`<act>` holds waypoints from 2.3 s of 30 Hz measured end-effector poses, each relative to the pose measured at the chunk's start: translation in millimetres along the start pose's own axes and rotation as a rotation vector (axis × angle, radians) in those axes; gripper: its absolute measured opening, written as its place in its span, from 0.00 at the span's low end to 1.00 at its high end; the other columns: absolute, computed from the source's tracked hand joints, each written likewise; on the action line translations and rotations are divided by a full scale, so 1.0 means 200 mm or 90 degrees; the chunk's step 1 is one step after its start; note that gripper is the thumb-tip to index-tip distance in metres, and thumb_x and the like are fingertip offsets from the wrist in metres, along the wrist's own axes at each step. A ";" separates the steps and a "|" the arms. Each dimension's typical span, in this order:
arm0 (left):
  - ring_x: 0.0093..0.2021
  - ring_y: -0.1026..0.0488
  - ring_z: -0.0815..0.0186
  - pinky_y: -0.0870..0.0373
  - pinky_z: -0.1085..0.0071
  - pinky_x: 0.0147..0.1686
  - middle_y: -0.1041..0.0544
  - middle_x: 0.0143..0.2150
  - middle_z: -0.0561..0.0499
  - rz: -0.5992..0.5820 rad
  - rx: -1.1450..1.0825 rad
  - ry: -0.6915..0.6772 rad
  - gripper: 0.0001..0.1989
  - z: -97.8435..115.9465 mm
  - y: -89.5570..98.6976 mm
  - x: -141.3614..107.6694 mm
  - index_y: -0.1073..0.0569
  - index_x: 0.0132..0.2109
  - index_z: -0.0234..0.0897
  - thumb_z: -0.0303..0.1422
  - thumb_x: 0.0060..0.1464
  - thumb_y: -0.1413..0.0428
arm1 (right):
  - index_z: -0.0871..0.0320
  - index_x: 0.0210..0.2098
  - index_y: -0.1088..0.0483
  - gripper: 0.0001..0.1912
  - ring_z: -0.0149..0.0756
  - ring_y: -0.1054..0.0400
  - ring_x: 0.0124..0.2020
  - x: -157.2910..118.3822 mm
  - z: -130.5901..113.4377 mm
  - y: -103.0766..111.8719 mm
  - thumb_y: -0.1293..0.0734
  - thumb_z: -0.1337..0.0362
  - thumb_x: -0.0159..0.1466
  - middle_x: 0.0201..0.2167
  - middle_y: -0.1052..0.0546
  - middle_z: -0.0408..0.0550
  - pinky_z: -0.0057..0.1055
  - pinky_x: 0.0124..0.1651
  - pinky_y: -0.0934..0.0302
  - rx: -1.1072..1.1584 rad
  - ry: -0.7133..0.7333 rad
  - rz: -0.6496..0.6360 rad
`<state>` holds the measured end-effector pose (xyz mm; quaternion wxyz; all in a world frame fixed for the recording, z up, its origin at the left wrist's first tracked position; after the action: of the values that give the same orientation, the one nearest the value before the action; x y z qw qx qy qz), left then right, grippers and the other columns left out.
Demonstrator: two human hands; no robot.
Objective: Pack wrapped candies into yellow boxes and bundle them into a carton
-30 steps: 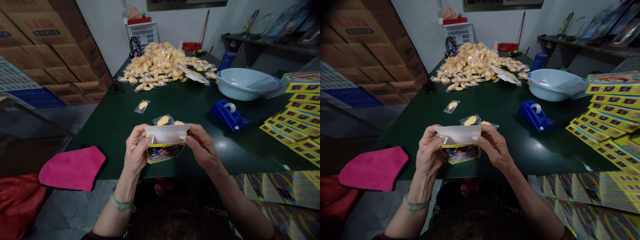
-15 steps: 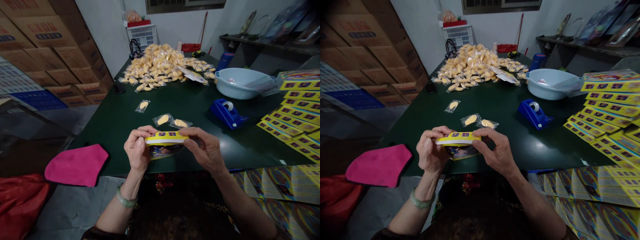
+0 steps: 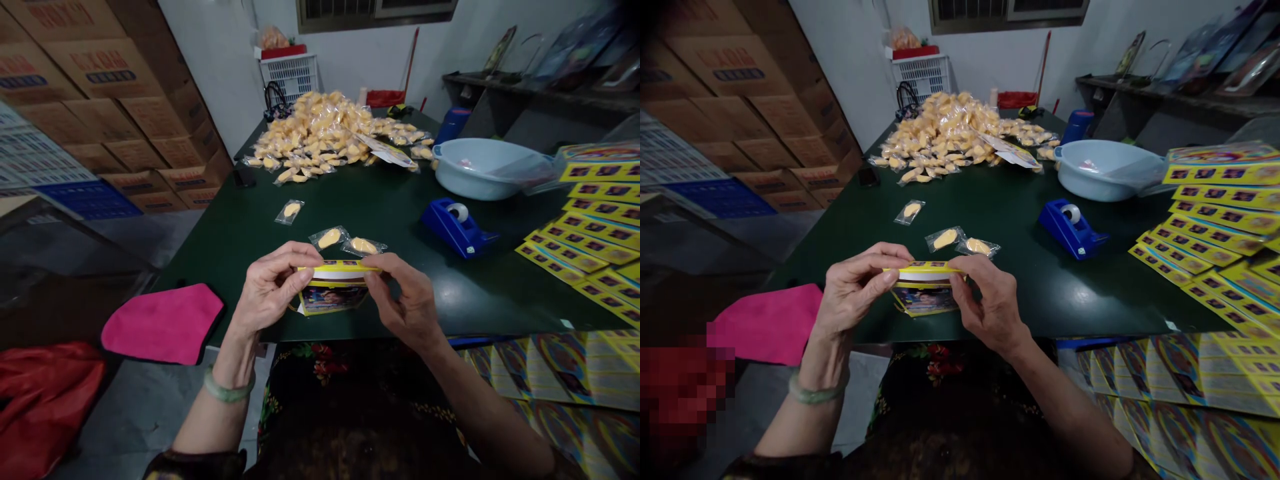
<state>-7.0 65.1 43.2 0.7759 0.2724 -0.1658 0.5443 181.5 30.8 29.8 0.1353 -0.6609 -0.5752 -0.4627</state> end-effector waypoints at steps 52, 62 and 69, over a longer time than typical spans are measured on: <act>0.40 0.27 0.65 0.28 0.71 0.35 0.24 0.38 0.50 0.174 0.081 -0.209 0.18 -0.15 -0.11 -0.06 0.28 0.45 0.40 0.25 0.47 0.36 | 0.53 0.42 0.30 0.10 0.36 0.30 0.38 -0.03 -0.01 -0.03 0.36 0.71 0.63 0.37 0.27 0.48 0.37 0.37 0.33 -0.047 0.127 0.160; 0.44 0.28 0.64 0.28 0.68 0.40 0.28 0.44 0.48 0.189 0.131 -0.210 0.25 -0.17 -0.14 -0.07 0.35 0.54 0.40 0.28 0.49 0.38 | 0.57 0.45 0.33 0.09 0.36 0.31 0.39 -0.05 0.08 -0.13 0.41 0.68 0.67 0.40 0.28 0.52 0.38 0.40 0.32 -0.059 0.152 0.270; 0.43 0.27 0.65 0.29 0.70 0.39 0.26 0.39 0.50 0.228 0.131 -0.184 0.17 -0.18 -0.12 -0.04 0.30 0.46 0.38 0.22 0.49 0.39 | 0.57 0.44 0.31 0.11 0.37 0.30 0.43 0.07 0.11 -0.01 0.37 0.72 0.62 0.41 0.26 0.51 0.38 0.43 0.31 0.093 0.047 -0.034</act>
<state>11.5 74.4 3.0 0.6035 0.3912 -0.2644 0.6425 188.2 55.9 27.0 0.1916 -0.6160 -0.6195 -0.4473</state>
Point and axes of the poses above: each hand's wrist, its own x-axis towards the middle knuckle, its own y-axis out of the back of the hand, z = x × y, the point moved 5 cm from there along x, towards the middle knuckle
